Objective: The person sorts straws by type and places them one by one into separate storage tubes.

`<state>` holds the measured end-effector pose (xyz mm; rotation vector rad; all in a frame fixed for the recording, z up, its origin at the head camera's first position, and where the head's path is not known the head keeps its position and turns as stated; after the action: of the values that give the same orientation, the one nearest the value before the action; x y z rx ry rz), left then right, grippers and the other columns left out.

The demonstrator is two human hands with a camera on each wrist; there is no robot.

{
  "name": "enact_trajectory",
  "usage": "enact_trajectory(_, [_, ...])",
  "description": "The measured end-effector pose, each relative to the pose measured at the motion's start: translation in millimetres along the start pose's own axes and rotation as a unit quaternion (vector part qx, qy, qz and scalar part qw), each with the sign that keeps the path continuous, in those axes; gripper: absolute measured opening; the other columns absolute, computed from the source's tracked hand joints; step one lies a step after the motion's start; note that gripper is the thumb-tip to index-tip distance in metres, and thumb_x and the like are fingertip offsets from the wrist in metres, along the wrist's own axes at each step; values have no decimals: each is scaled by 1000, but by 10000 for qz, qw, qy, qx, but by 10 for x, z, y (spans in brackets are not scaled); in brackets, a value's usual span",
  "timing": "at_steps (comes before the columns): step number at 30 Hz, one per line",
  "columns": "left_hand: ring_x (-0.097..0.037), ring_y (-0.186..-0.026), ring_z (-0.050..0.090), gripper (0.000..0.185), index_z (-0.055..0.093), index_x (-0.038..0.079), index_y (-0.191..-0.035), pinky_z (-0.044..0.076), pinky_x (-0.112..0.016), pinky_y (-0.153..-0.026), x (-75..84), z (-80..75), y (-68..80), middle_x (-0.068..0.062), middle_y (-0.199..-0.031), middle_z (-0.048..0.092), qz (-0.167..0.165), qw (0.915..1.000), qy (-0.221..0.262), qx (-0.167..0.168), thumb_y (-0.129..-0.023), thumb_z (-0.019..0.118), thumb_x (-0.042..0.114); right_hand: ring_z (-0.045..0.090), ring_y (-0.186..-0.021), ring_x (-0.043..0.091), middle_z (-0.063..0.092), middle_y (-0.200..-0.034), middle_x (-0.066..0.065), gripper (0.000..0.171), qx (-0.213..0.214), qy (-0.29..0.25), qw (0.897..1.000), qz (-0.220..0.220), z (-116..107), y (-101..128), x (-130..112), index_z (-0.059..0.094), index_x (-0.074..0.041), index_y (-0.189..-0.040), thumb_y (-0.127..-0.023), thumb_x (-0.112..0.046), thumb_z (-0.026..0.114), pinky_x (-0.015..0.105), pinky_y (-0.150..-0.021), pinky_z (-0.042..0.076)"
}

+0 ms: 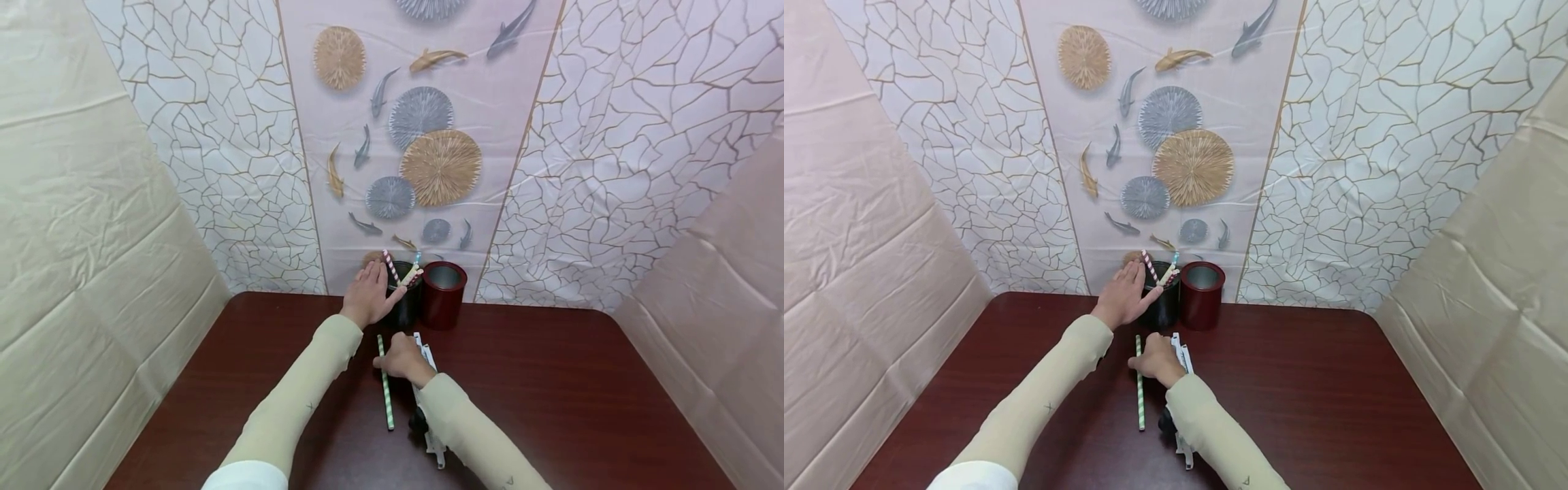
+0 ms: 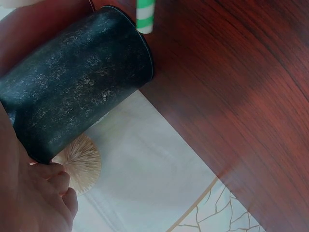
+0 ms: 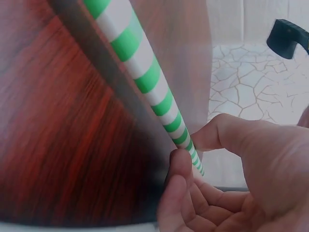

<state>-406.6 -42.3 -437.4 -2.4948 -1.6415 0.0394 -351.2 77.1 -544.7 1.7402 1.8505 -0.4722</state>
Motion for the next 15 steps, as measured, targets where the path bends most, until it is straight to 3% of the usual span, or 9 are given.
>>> enact_trajectory(2, [-31, -165, 19, 89, 21, -1, -167, 20, -43, -135, 7, -2, -3, -20, -176, 21, 9, 10000, -4, 2, -110, 22, 67, 60, -58, 20, 65, -59, 2, 32, 32, -46, 9999, -142, -5, 1, 95, 67, -14, -62, -79, -35, 84, 33, -57, 50])
enact_trajectory(9, [-31, -166, 18, 89, 19, -2, -168, 19, -43, -135, 6, -2, -16, -21, -176, 18, -21, 10000, -17, -73, -110, 22, 67, 56, -53, 19, 57, -48, -2, 44, -5, -68, 9999, -146, -447, 561, -133, 60, -16, -49, -86, -28, 81, 29, -55, 46])
enact_trajectory(15, [-32, -165, 20, 89, 20, -2, -167, 20, -43, -135, 0, 26, -18, -21, -176, 20, 6, 10000, -1, -20, -110, 24, 67, 41, -45, 11, 40, -41, -10, 56, -30, -147, 9995, -268, -628, 730, -48, 47, -21, -43, -89, -26, 79, 25, -51, 40])
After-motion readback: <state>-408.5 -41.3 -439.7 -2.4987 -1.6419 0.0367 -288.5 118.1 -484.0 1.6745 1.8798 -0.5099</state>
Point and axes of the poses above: each hand's wrist, its own y-axis away from the middle knuckle, its own z-axis out of the palm, x = y × z, the point moved 1 cm from there along -y, towards the middle knuckle
